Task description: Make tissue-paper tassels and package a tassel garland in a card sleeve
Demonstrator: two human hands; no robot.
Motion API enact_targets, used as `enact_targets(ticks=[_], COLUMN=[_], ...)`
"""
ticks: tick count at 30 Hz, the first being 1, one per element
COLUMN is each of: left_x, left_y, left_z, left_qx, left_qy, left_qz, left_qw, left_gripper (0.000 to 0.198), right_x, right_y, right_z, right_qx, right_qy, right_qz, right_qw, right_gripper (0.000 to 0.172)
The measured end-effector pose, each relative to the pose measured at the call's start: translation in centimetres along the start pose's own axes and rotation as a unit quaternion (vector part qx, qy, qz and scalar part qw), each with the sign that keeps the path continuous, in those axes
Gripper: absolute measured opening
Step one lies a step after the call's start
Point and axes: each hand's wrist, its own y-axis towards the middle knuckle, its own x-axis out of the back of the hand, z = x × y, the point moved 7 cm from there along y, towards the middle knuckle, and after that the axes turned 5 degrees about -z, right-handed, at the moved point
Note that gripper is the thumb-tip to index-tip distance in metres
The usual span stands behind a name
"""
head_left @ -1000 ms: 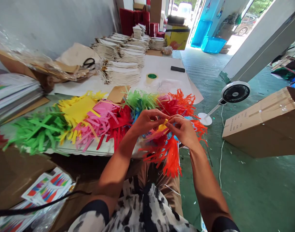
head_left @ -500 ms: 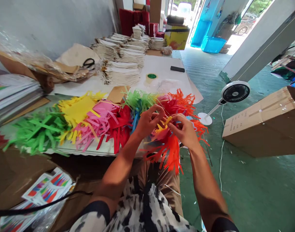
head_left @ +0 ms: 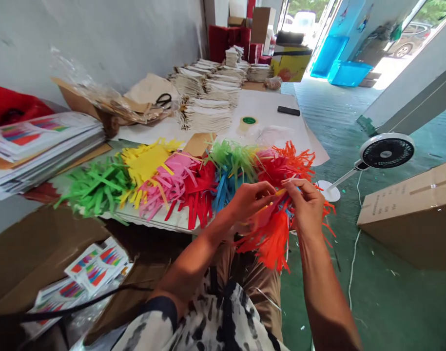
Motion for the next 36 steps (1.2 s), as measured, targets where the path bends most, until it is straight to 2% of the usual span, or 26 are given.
enact_targets(ticks=[3, 4, 6, 8, 9, 11, 13, 19, 24, 27, 32, 34, 36], left_x=[0.9, 1.9, 5.0, 8.7, 10.0, 11.3, 11.4, 10.3, 10.5, 11.3, 13.2, 13.9, 14.3], left_y=[-0.4, -0.4, -0.4, -0.6, -0.7, -0.5, -0.2, 0.4, 0.6, 0.5, 0.2, 0.4, 0.8], left_z=[0.8, 1.1, 1.5, 1.8, 2.1, 3.0, 4.0, 4.5, 3.7, 1.6, -3.1, -3.9, -3.5], left_qx=[0.02, 0.025, 0.041, 0.073, 0.097, 0.147, 0.177, 0.171, 0.171, 0.144, 0.057, 0.038, 0.044], left_qy=[0.025, 0.053, 0.162, 0.315, 0.388, 0.494, 0.536, 0.543, 0.547, 0.549, 0.501, 0.498, 0.512], left_qz=[0.019, 0.001, -0.093, -0.213, -0.241, -0.234, -0.201, -0.184, -0.188, -0.239, -0.349, -0.36, -0.324], left_qw=[0.999, 0.998, 0.982, 0.922, 0.884, 0.825, 0.801, 0.801, 0.798, 0.788, 0.79, 0.788, 0.795], left_gripper=[0.042, 0.043, 0.041, 0.03, 0.022, 0.017, 0.02, 0.025, 0.024, 0.023, 0.02, 0.02, 0.021], right_x=[0.0, 0.1, 0.2, 0.3, 0.3, 0.1, -0.2, -0.9, -1.1, -1.3, -1.6, -1.7, -1.6], right_y=[0.2, 0.2, 0.3, 0.5, 0.5, 0.6, 0.5, 0.3, 0.1, -0.1, -0.4, -0.5, -0.5], right_z=[-0.5, -0.7, -1.1, -1.3, -1.3, -1.2, -1.1, -1.1, -1.1, -0.7, -0.1, 0.0, 0.0], right_qx=[-0.01, -0.015, -0.021, -0.018, -0.015, -0.009, -0.007, -0.025, -0.022, -0.008, -0.002, 0.006, 0.017], right_qy=[0.026, 0.029, 0.024, 0.012, 0.007, 0.004, 0.009, 0.006, 0.008, -0.006, -0.038, -0.047, -0.056], right_qz=[0.0, 0.0, -0.001, -0.002, -0.001, 0.0, 0.004, 0.028, 0.041, 0.055, 0.071, 0.073, 0.073], right_qw=[1.0, 0.999, 0.999, 1.0, 1.0, 1.0, 1.0, 0.999, 0.999, 0.998, 0.997, 0.996, 0.996], right_gripper=[0.022, 0.024, 0.028, 0.03, 0.031, 0.031, 0.03, 0.031, 0.03, 0.03, 0.035, 0.034, 0.032])
